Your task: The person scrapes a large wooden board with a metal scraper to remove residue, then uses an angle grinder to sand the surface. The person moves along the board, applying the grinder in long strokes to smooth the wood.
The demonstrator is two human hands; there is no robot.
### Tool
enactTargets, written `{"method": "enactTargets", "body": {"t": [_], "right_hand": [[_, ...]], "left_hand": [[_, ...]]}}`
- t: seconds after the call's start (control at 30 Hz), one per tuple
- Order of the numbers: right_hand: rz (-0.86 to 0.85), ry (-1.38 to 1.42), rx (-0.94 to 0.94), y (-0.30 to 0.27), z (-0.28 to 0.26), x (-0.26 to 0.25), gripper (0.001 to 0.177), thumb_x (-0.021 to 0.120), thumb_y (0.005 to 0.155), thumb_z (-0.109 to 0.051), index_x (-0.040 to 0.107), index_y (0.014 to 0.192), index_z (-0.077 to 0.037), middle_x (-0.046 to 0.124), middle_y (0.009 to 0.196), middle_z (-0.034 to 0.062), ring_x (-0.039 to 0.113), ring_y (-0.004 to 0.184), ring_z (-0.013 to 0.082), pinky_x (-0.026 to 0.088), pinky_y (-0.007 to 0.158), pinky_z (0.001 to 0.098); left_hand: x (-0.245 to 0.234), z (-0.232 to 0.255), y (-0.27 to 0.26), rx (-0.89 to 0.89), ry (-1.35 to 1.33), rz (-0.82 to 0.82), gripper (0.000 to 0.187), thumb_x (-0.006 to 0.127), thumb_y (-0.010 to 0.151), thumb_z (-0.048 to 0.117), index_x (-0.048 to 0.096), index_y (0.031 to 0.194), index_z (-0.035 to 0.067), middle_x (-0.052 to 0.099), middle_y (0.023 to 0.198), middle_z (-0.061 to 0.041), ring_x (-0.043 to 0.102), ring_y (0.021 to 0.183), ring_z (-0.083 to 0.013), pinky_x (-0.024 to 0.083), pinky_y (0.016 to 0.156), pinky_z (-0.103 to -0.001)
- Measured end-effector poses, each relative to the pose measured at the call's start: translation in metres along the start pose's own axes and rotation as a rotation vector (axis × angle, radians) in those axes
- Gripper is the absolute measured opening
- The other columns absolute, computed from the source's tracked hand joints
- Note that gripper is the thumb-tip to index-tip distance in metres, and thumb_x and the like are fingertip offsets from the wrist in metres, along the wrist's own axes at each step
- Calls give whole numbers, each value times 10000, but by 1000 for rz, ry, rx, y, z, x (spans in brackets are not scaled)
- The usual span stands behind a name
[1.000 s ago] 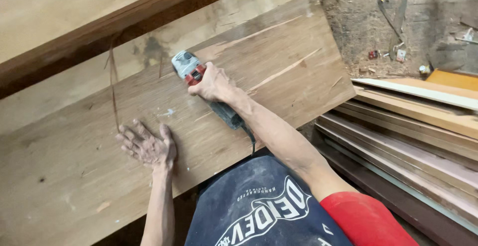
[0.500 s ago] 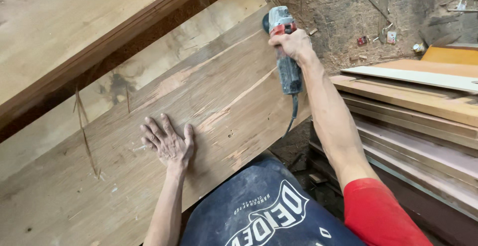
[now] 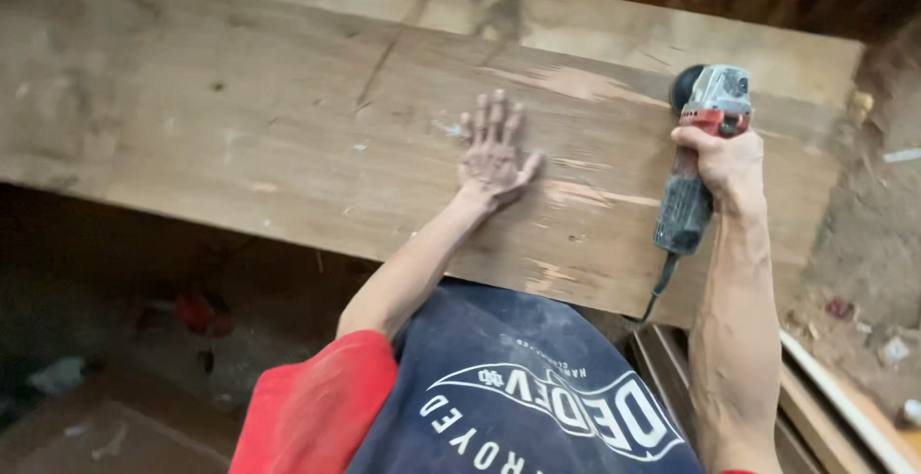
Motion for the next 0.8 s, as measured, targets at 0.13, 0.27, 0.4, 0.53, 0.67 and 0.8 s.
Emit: {"method": "enactTargets", "body": {"t": [0.13, 0.27, 0.4, 0.53, 0.67, 0.8], "right_hand": [[-182, -192, -127, -25, -61, 112, 366, 873, 723, -203, 718, 1029, -77, 730, 925, 18, 668, 776, 99, 546, 709, 276], [-327, -240, -138, -50, -114, 216, 393, 868, 699, -257, 733, 1012, -61, 730, 937, 39, 657, 798, 132, 538, 738, 307], [-366, -412, -188, -67, -146, 305, 479, 869, 644, -357, 722, 1005, -79, 749, 945, 59, 699, 846, 168, 547, 803, 315], [-418, -476, -270, -73, -179, 394, 549, 863, 620, -406, 716, 1011, -49, 748, 968, 104, 711, 893, 210, 553, 834, 335], [-394, -524, -249, -83, -214, 428, 551, 871, 662, -409, 719, 1006, -7, 735, 966, 128, 705, 887, 221, 555, 838, 326], [-366, -317, -18, -101, -221, 404, 429, 825, 709, -318, 726, 999, -18, 738, 919, 75, 698, 795, 190, 573, 744, 332]], "left_hand": [[-9, -24, -26, -88, 45, 8, 890, 552, 968, 578, 254, 1622, 51, 99, 1730, -160, 66, 1617, -358, 64, 1318, -518], [-51, -85, -81, -258, -22, 100, 921, 546, 943, 589, 284, 1615, 17, 117, 1710, -199, 78, 1585, -384, 72, 1282, -528], [-94, -166, -138, -477, 70, 150, 885, 562, 952, 595, 317, 1588, 31, 164, 1693, -237, 109, 1573, -410, 89, 1265, -555], [-119, -211, -157, -506, 67, 222, 862, 605, 951, 575, 341, 1588, 58, 194, 1681, -235, 157, 1562, -427, 125, 1258, -586], [-124, -213, -158, -478, 73, 273, 858, 632, 939, 550, 350, 1584, 59, 222, 1673, -234, 186, 1553, -440, 160, 1253, -599], [-127, -212, -158, -492, 68, 307, 843, 645, 927, 542, 371, 1576, 79, 255, 1675, -234, 211, 1555, -435, 183, 1257, -595]]}}
Point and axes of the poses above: each hand's wrist, its own y-axis towards the middle knuckle, its own x-axis out of the palm, z = x × y, the point moved 5 cm from there along y, towards the middle knuckle
